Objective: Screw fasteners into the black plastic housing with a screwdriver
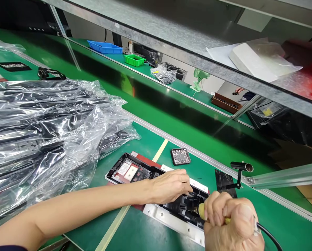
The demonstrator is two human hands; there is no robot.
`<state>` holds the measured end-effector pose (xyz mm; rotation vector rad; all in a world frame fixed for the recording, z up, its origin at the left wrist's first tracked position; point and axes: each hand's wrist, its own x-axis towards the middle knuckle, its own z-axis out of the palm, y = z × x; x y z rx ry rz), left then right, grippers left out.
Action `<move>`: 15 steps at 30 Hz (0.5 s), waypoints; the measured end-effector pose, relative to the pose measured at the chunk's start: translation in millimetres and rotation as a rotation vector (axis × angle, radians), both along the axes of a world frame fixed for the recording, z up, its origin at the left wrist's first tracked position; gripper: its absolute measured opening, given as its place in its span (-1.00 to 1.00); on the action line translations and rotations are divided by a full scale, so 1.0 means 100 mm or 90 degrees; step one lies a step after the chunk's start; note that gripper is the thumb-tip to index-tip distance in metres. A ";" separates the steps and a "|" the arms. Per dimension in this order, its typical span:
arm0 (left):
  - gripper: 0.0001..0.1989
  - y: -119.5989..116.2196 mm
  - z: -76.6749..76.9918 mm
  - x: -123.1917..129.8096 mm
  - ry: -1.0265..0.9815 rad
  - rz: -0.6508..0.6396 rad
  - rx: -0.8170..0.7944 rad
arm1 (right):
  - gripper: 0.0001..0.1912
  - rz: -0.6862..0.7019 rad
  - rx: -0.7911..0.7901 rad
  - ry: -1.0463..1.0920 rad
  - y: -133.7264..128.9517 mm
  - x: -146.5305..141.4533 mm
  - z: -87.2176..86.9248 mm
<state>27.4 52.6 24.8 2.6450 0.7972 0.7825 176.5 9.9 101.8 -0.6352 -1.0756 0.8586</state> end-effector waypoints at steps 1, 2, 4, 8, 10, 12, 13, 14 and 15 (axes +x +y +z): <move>-0.80 -0.01 0.01 -0.03 -0.005 0.003 -0.003 | -0.64 -0.002 0.001 0.000 0.00 0.00 0.00; -0.79 -0.03 0.02 -0.05 -0.009 0.008 -0.007 | -0.64 -0.006 0.001 0.000 0.00 0.00 0.00; -0.77 -0.06 0.03 -0.08 -0.015 0.016 -0.013 | -0.64 -0.014 0.002 0.001 0.00 0.00 0.00; -0.73 -0.08 -0.03 -0.07 0.005 0.020 0.019 | -0.64 0.004 -0.015 0.003 0.00 0.00 0.03; -0.72 -0.08 -0.07 -0.05 0.023 0.019 0.047 | -0.64 0.008 -0.024 0.004 0.00 0.00 0.04; -0.71 -0.08 -0.09 -0.04 0.044 0.021 0.068 | -0.63 -0.002 -0.024 0.004 0.00 0.00 0.05; -0.70 -0.08 -0.10 -0.03 0.052 0.021 0.073 | -0.63 -0.003 -0.022 0.003 0.00 0.00 0.05; -0.70 -0.08 -0.09 -0.02 0.057 0.023 0.076 | -0.63 -0.003 -0.021 0.003 -0.01 0.00 0.05; -0.71 -0.08 -0.09 -0.02 0.057 0.024 0.075 | -0.63 -0.001 -0.021 0.003 -0.01 0.00 0.04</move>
